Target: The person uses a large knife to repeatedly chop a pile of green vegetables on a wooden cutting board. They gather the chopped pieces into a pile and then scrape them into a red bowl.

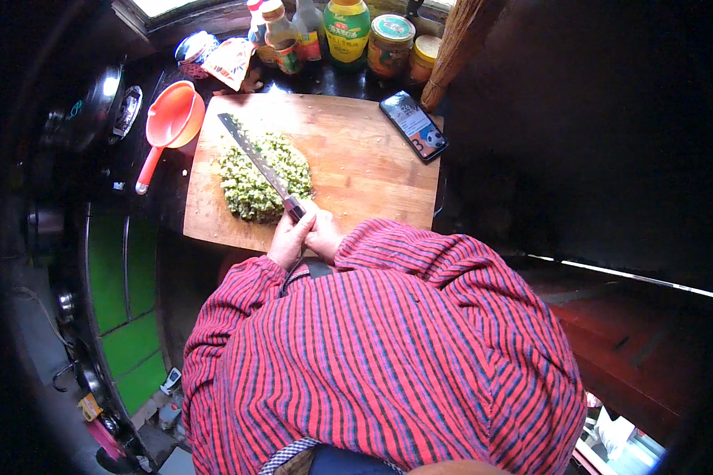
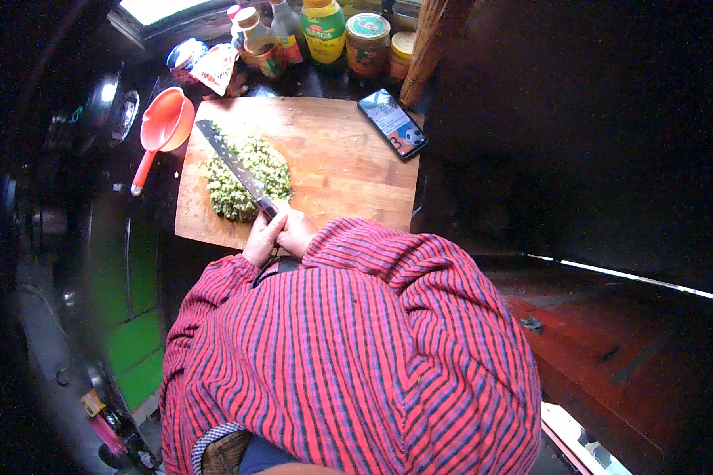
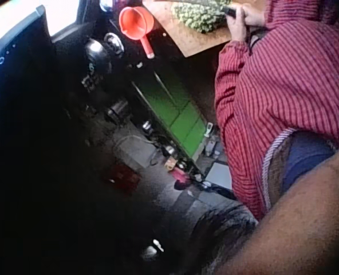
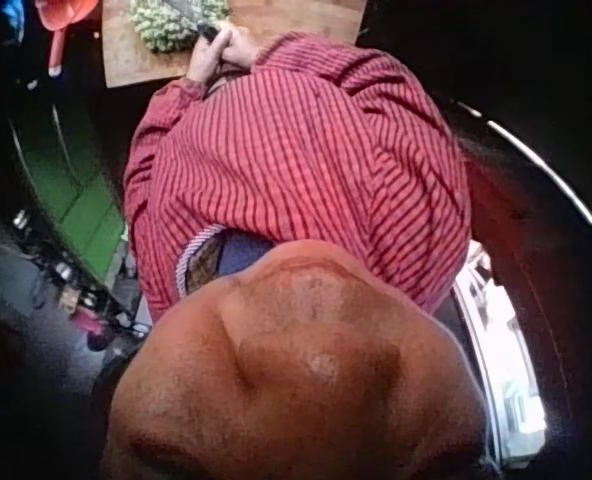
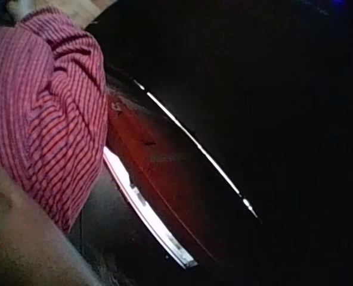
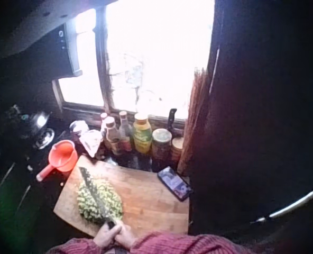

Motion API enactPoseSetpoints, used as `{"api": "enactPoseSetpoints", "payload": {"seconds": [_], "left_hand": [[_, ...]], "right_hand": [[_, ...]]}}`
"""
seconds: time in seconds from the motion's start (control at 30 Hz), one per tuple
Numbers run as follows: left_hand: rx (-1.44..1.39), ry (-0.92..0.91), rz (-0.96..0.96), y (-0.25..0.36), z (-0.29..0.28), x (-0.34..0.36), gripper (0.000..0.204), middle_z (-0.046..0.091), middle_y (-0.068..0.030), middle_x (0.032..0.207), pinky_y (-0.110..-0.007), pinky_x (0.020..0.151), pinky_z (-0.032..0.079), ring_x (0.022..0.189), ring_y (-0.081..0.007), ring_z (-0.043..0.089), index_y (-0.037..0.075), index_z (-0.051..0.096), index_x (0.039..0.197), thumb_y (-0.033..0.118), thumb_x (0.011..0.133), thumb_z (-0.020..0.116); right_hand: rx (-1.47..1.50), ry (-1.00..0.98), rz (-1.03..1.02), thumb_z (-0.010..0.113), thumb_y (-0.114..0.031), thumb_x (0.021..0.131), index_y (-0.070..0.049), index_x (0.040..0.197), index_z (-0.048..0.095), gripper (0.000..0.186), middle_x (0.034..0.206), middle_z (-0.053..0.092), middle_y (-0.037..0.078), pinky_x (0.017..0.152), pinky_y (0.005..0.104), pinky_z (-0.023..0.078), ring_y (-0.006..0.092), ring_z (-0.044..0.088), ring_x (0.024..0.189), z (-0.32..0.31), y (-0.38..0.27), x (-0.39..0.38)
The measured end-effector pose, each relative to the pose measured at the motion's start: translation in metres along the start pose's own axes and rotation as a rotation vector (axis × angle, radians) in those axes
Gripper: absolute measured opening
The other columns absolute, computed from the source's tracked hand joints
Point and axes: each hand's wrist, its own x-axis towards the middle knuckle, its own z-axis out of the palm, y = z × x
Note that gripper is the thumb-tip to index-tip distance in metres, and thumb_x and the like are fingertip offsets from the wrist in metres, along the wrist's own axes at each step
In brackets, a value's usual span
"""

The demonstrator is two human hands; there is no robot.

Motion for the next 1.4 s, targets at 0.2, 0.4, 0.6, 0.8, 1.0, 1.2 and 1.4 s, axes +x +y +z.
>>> {"api": "enactPoseSetpoints", "payload": {"seconds": [0.2,0.4,0.6,0.8,1.0,1.2,1.4], "left_hand": [[-0.091,0.054,-0.074,0.012,0.009,0.002,0.027,0.054,0.0004,0.095,-0.023,0.077,0.043,0.085,-0.0082,0.051,0.006,0.049,0.111,0.016,0.087,0.058],[-0.158,0.019,-0.274,0.012,0.003,0.006,0.028,0.054,-0.0002,0.096,-0.025,0.079,0.043,0.087,-0.0100,0.052,0.005,0.049,0.112,0.016,0.087,0.058],[-0.040,-0.002,-0.106,0.021,0.014,0.005,0.026,0.055,0.0010,0.094,-0.023,0.076,0.042,0.087,-0.0092,0.052,0.008,0.052,0.109,0.023,0.088,0.056],[-0.060,0.026,-0.023,0.015,0.013,0.001,0.026,0.055,0.0011,0.095,-0.022,0.076,0.042,0.089,-0.0090,0.052,0.008,0.052,0.109,0.021,0.088,0.058],[-0.072,0.043,-0.137,0.023,0.011,0.003,0.023,0.054,0.0019,0.089,-0.023,0.072,0.042,0.080,-0.0083,0.050,0.006,0.052,0.105,0.016,0.085,0.060],[-0.017,-0.003,-0.272,0.017,0.003,0.009,0.023,0.055,0.0016,0.089,-0.024,0.074,0.043,0.083,-0.0090,0.052,0.008,0.055,0.102,0.024,0.086,0.057],[-0.110,-0.129,-0.107,0.013,-0.001,0.008,0.013,0.054,0.0008,0.075,-0.025,0.065,0.042,0.071,-0.0096,0.051,0.009,0.056,0.083,0.022,0.082,0.060]], "right_hand": [[-0.027,-0.018,0.103,0.055,-0.016,0.072,-0.006,0.106,0.053,0.035,0.082,0.062,0.024,0.068,0.0446,0.048,0.0392,0.061,0.080,-0.007,-0.007,0.000],[-0.014,-0.085,0.352,0.055,-0.013,0.072,-0.006,0.105,0.053,0.034,0.084,0.061,0.024,0.069,0.0441,0.048,0.0397,0.059,0.082,-0.020,-0.035,-0.002],[0.049,-0.059,0.182,0.053,-0.012,0.076,-0.006,0.105,0.053,0.030,0.086,0.062,0.022,0.070,0.0429,0.047,0.0361,0.061,0.082,-0.017,-0.019,0.001],[0.071,-0.080,0.171,0.056,-0.012,0.073,-0.007,0.111,0.053,0.038,0.091,0.063,0.021,0.075,0.0393,0.048,0.0350,0.061,0.088,-0.022,-0.029,-0.001],[0.095,-0.108,0.325,0.056,-0.011,0.071,-0.009,0.113,0.053,0.042,0.091,0.063,0.019,0.075,0.0400,0.048,0.0331,0.062,0.087,-0.014,-0.023,0.001],[0.105,-0.101,0.251,0.059,-0.015,0.071,-0.008,0.106,0.056,0.036,0.087,0.062,0.021,0.074,0.0413,0.047,0.0344,0.061,0.086,-0.009,-0.013,0.004],[0.127,-0.011,-0.011,0.061,-0.019,0.071,-0.004,0.100,0.057,0.033,0.085,0.063,0.018,0.073,0.0378,0.048,0.0293,0.062,0.084,-0.001,-0.011,0.004]]}}
